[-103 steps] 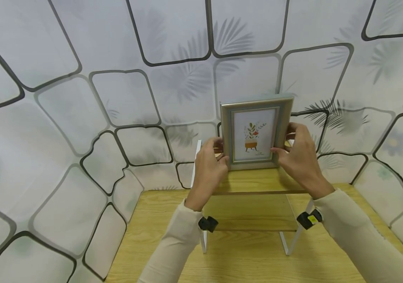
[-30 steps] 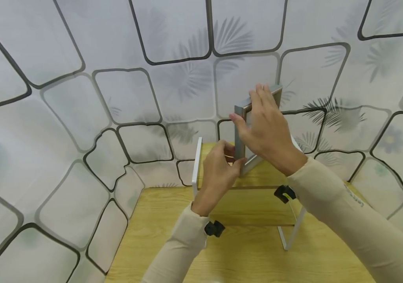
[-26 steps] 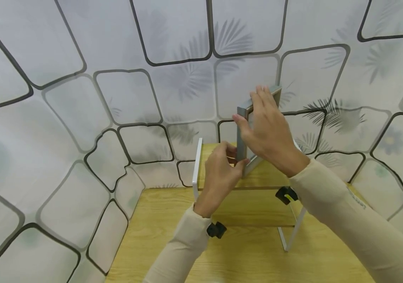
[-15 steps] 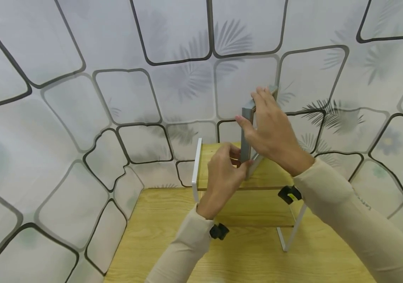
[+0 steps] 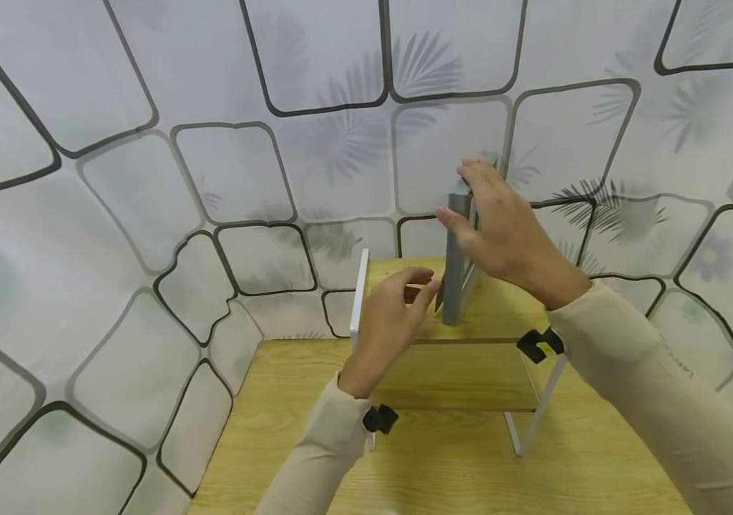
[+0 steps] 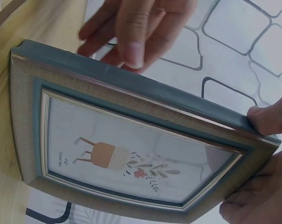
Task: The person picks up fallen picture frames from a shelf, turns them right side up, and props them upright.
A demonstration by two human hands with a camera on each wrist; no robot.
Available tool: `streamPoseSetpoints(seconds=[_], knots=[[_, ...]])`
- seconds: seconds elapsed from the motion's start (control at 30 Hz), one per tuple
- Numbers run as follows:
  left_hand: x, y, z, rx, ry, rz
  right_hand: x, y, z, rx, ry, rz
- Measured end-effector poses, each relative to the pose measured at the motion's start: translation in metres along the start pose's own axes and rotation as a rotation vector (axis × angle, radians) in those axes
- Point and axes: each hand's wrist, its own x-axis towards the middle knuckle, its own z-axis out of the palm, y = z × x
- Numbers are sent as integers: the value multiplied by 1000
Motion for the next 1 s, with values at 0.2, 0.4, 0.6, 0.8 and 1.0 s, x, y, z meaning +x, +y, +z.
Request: streamPoseSetpoints(seconds=[0.2,0.4,0.6,0.8,1.0], knots=[[-1,0,0,-30,-106,-38,1,7,-5,24,-32,-34],[0,0,1,-6,-108,-18,0,13,-9,52,-45,-66],[0,1,4,9,-131,-14,1,26,-11,91,-50,-125],[3,4,8,18,-171,-34,3,34,-18,167,-89,-142],[7,7,13,62,-178,-40,7,42,-25,240,-137,-128]])
